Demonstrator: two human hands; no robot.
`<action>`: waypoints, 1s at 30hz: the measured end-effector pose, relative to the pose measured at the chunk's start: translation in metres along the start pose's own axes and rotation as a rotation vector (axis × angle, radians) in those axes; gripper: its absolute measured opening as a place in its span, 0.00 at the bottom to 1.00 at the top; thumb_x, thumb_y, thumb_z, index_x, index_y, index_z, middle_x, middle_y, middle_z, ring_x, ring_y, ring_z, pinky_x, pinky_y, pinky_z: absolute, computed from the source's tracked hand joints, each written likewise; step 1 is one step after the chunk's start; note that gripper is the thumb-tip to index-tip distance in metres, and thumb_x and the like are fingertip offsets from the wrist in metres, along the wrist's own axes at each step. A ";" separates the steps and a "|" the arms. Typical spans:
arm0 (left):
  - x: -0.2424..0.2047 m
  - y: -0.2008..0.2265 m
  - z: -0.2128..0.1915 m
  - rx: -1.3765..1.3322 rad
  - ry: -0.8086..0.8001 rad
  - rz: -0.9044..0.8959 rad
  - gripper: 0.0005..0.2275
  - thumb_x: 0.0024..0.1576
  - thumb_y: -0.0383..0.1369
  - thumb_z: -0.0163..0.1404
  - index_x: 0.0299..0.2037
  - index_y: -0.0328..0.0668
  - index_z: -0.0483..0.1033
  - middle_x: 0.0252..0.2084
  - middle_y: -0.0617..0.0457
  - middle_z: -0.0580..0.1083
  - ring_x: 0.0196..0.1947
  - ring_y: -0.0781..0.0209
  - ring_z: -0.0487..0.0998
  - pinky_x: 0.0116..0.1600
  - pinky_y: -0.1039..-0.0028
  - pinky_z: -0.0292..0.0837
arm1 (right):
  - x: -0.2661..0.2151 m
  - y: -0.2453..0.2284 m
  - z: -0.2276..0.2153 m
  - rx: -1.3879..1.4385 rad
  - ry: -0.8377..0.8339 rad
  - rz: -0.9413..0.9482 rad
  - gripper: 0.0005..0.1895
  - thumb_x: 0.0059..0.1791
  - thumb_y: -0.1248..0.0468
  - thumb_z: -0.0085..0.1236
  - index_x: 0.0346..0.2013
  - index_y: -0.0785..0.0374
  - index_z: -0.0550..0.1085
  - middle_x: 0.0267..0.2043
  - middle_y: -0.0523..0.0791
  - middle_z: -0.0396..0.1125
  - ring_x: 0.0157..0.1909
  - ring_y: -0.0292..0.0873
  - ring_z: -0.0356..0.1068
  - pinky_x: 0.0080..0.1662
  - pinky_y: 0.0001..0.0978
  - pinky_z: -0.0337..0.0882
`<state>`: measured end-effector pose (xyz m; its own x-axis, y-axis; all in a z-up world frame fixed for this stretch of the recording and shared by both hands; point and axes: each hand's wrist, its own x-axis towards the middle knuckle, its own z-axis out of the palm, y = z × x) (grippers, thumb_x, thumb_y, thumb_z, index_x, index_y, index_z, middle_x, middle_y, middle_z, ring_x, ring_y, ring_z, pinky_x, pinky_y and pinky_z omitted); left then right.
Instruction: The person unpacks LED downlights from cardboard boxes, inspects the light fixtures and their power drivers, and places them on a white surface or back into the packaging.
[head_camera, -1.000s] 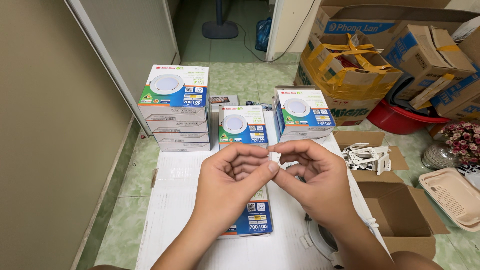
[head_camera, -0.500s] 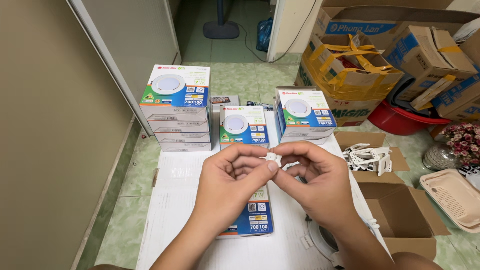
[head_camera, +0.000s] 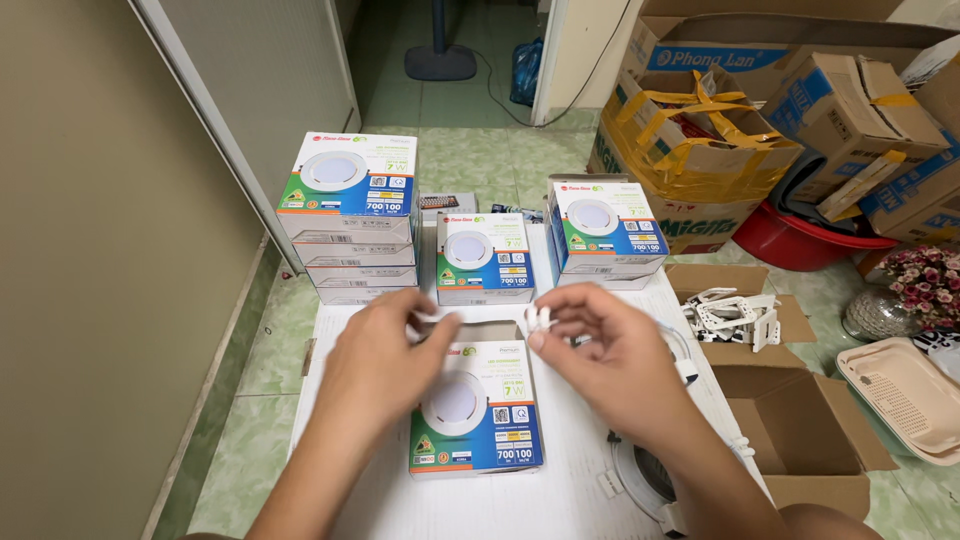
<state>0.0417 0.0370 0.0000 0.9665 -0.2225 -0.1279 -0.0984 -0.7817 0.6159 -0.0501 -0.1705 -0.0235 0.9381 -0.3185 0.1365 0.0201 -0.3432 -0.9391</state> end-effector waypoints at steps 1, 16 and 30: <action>0.009 -0.011 0.007 0.000 0.002 0.000 0.17 0.54 0.53 0.50 0.44 0.57 0.80 0.44 0.61 0.82 0.48 0.56 0.80 0.51 0.60 0.72 | 0.001 0.008 0.002 0.000 0.000 -0.002 0.15 0.45 0.66 0.71 0.46 0.56 0.81 0.39 0.39 0.75 0.41 0.31 0.74 0.35 0.18 0.68; 0.027 -0.028 0.013 -0.116 -0.227 -0.221 0.14 0.53 0.49 0.49 0.29 0.50 0.67 0.34 0.56 0.78 0.36 0.58 0.76 0.43 0.70 0.65 | -0.007 0.011 0.011 -0.274 -0.218 0.286 0.11 0.50 0.55 0.57 0.48 0.44 0.73 0.63 0.41 0.76 0.49 0.33 0.83 0.50 0.27 0.77; -0.024 0.003 -0.021 -0.484 -0.117 0.120 0.08 0.46 0.27 0.48 0.34 0.50 0.75 0.31 0.62 0.75 0.27 0.66 0.65 0.40 0.77 0.63 | -0.032 -0.046 -0.031 -0.593 -0.262 -0.114 0.14 0.50 0.49 0.60 0.49 0.39 0.78 0.21 0.35 0.70 0.24 0.33 0.70 0.32 0.28 0.65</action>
<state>0.0231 0.0522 0.0210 0.9194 -0.3795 -0.1030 -0.0594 -0.3929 0.9177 -0.0918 -0.1722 0.0252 0.9960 -0.0511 0.0728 0.0006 -0.8147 -0.5799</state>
